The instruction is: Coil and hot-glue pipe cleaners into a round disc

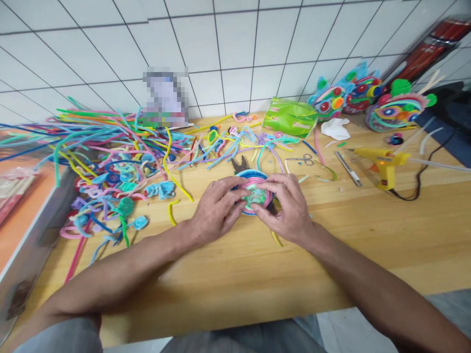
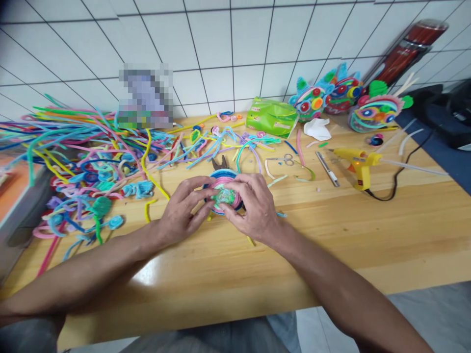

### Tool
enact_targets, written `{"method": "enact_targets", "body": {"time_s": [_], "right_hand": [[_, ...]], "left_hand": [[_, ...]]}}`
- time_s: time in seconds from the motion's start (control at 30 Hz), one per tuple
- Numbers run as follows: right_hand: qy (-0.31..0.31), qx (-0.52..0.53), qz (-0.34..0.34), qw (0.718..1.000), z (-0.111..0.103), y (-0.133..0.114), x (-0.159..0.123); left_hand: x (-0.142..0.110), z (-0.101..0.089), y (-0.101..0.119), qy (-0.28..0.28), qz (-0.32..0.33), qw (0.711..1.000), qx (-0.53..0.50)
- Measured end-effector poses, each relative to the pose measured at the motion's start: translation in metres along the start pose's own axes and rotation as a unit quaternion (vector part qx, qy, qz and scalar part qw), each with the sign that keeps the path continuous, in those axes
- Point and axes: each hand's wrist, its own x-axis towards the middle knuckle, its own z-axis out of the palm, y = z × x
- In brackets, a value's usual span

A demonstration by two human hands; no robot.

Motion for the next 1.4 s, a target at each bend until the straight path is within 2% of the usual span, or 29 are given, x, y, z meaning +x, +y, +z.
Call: {"method": "enact_targets", "body": {"time_s": [0.33, 0.47, 0.67, 1.0, 1.2, 1.4], "right_hand": [[0.013, 0.001, -0.013, 1.0, 0.0, -0.001, 0.002], [0.014, 0.0, -0.013, 1.0, 0.001, -0.001, 0.002], [0.012, -0.006, -0.014, 1.0, 0.001, -0.001, 0.001], [0.008, -0.03, -0.042, 0.999, -0.005, -0.002, 0.002], [-0.002, -0.055, -0.058, 0.997, -0.007, 0.002, 0.002], [-0.028, -0.088, -0.055, 0.994, -0.011, 0.001, 0.002]], "left_hand": [[0.006, -0.002, 0.001, 0.029, -0.066, 0.99, -0.118], [0.009, 0.001, 0.0, 0.054, -0.121, 0.979, -0.154], [0.015, 0.007, -0.002, 0.045, -0.199, 0.955, -0.214], [0.024, 0.01, 0.002, 0.053, -0.214, 0.945, -0.241], [0.023, 0.01, 0.002, 0.06, -0.239, 0.924, -0.292], [0.015, 0.017, -0.002, 0.081, -0.22, 0.916, -0.326]]}}
